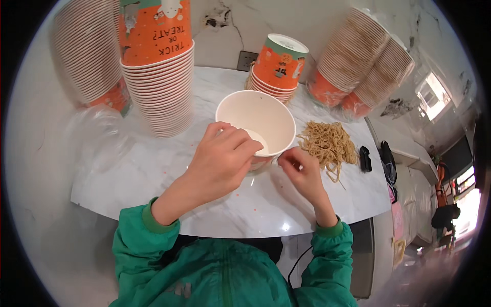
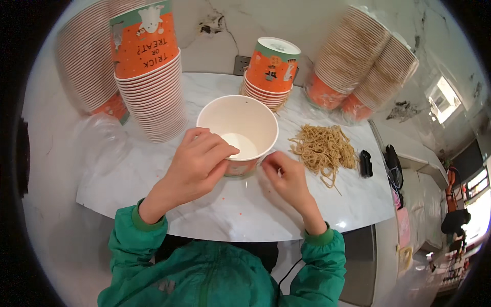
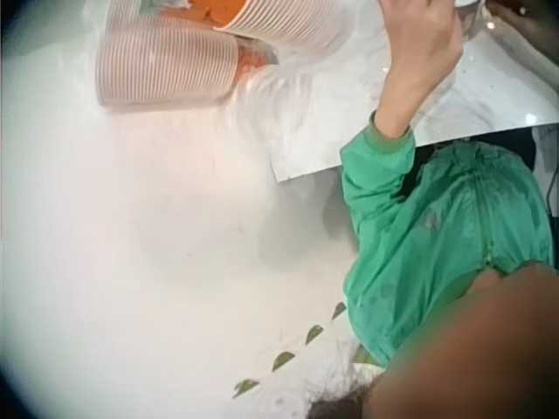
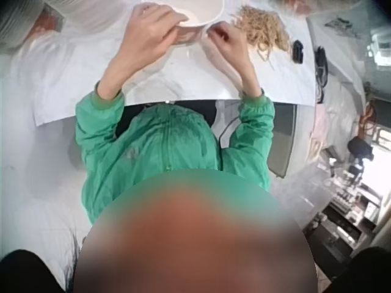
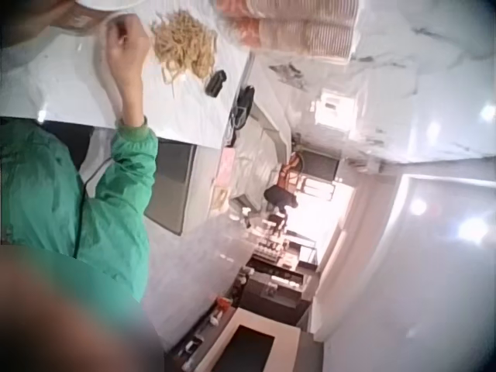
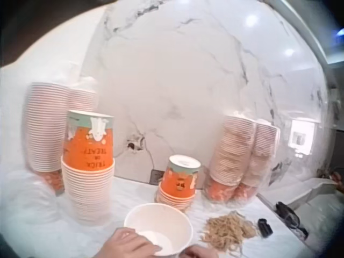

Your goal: The recorder is manually tying thin strings onto the rims of decorated paper cups at a workstation.

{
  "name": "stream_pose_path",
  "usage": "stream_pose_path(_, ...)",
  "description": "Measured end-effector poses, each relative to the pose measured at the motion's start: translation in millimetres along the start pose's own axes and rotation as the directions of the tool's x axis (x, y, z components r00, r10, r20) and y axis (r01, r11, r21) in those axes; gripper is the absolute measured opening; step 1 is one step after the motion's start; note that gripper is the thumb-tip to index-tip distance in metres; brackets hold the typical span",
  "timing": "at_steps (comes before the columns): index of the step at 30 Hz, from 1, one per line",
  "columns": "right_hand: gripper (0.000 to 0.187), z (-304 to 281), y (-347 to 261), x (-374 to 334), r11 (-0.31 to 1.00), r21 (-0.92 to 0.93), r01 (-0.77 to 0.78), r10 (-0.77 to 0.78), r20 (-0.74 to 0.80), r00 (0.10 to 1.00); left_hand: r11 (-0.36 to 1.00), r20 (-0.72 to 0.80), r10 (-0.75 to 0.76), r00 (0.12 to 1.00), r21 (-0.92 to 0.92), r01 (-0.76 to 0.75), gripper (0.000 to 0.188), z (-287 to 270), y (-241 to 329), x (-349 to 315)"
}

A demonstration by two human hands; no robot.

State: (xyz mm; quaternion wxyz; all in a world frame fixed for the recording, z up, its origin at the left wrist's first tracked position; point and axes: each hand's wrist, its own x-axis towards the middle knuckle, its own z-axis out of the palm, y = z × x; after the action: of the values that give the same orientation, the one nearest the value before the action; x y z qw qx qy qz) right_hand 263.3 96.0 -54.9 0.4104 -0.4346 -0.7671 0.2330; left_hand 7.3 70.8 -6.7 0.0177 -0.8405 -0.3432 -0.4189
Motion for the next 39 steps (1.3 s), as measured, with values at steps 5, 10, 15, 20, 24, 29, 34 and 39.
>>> stream_pose_path(5,0.007,-2.8,-56.9,5.5,0.958,0.283,-0.053,-0.013,0.227,0.974,0.997,-0.115,-0.003,0.993,-0.081,-0.006,0.030,1.5,-2.7,0.3)
stream_pose_path(10,0.005,-9.5,-79.8,39.4,0.967,0.207,0.145,-0.159,0.050,0.986,0.884,-0.178,-0.241,0.954,-0.446,0.140,0.032,-16.6,6.9,1.6)
stream_pose_path(15,0.017,10.3,-90.8,47.5,0.855,-0.122,0.504,-0.511,-0.042,0.858,0.399,0.288,-0.485,0.826,-0.767,0.502,0.036,-23.5,23.3,-1.8)
stream_pose_path(20,0.022,19.8,-82.6,39.9,0.759,-0.227,0.610,-0.639,-0.084,0.765,0.334,0.409,-0.590,0.696,-0.661,0.672,0.017,-34.8,26.0,1.3)
stream_pose_path(24,0.012,-8.3,-75.4,41.8,0.911,0.051,0.409,-0.410,0.196,0.891,0.398,0.330,-0.620,0.712,-0.649,0.648,0.010,-47.5,13.4,0.1)
stream_pose_path(29,0.004,-20.4,-72.3,39.7,0.928,0.370,-0.034,-0.159,0.477,0.864,0.510,-0.109,-0.696,0.709,-0.770,0.383,0.012,-76.6,-12.8,-7.7)
stream_pose_path(34,0.015,-31.3,-74.8,31.3,0.961,0.087,0.263,-0.207,0.855,0.475,0.478,0.268,-0.616,0.741,-0.620,0.622,0.009,-74.4,-2.0,-2.9)
stream_pose_path(39,0.046,-56.4,-75.1,39.5,0.991,0.008,0.133,-0.110,0.613,0.783,0.641,0.463,-0.376,0.803,-0.496,0.586,0.009,-32.4,16.6,-2.5)
